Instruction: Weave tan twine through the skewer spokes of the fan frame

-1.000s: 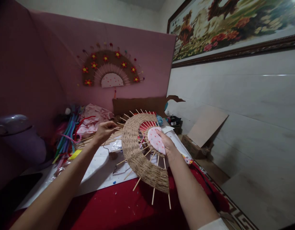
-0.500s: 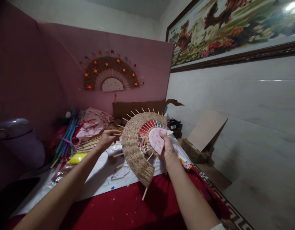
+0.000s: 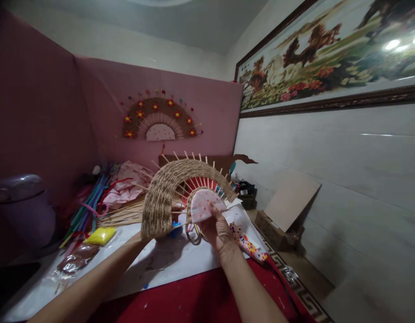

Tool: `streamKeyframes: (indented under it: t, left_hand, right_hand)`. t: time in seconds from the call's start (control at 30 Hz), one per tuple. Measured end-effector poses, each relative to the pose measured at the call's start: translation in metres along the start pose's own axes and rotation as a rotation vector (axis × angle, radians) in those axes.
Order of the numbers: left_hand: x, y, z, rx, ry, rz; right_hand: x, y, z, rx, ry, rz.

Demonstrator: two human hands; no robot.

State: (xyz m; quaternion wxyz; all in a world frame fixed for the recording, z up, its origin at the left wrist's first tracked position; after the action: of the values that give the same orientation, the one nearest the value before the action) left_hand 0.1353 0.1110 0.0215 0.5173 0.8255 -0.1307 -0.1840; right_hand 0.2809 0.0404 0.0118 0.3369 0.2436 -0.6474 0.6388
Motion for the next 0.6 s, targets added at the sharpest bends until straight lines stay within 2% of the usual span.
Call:
streamKeyframes:
  t: [0.13,0.33,0.47,0.6]
  left_hand:
    - [0.022,-0.008,0.004,-0.042,-0.031,-0.052]
    - [0.056,-0.008,0.017,-0.028,-0.137,-0.161]
    - [0.063,-0.006,0.023,-0.058,-0.132,-0.247]
    - [0.061,-0.009,0.023,-0.089,-0.166,-0.337]
  right_hand:
    - [0.0,-0.011,-0.003,-0.109,0.008,-0.019]
    - [-0.001,-0.012,-0.007,-0.167,-0.047,-0.003]
    - [-0.008,-0.012,-0.011,-0.225,0.008,0.002]
    - [-0.012,-0.016,-0.013,-0.278,0.034,0.02]
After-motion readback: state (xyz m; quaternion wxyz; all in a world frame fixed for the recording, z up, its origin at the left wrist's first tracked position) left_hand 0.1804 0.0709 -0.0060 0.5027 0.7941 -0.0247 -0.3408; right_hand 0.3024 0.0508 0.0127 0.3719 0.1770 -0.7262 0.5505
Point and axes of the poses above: each hand's wrist, its own z-axis away from the middle knuckle, its own x-axis out of the palm, y = z × x, the point moved 7 cm from there along -z, towards the middle knuckle, and after that the axes turned 13 degrees about z, right-handed, at the moved point
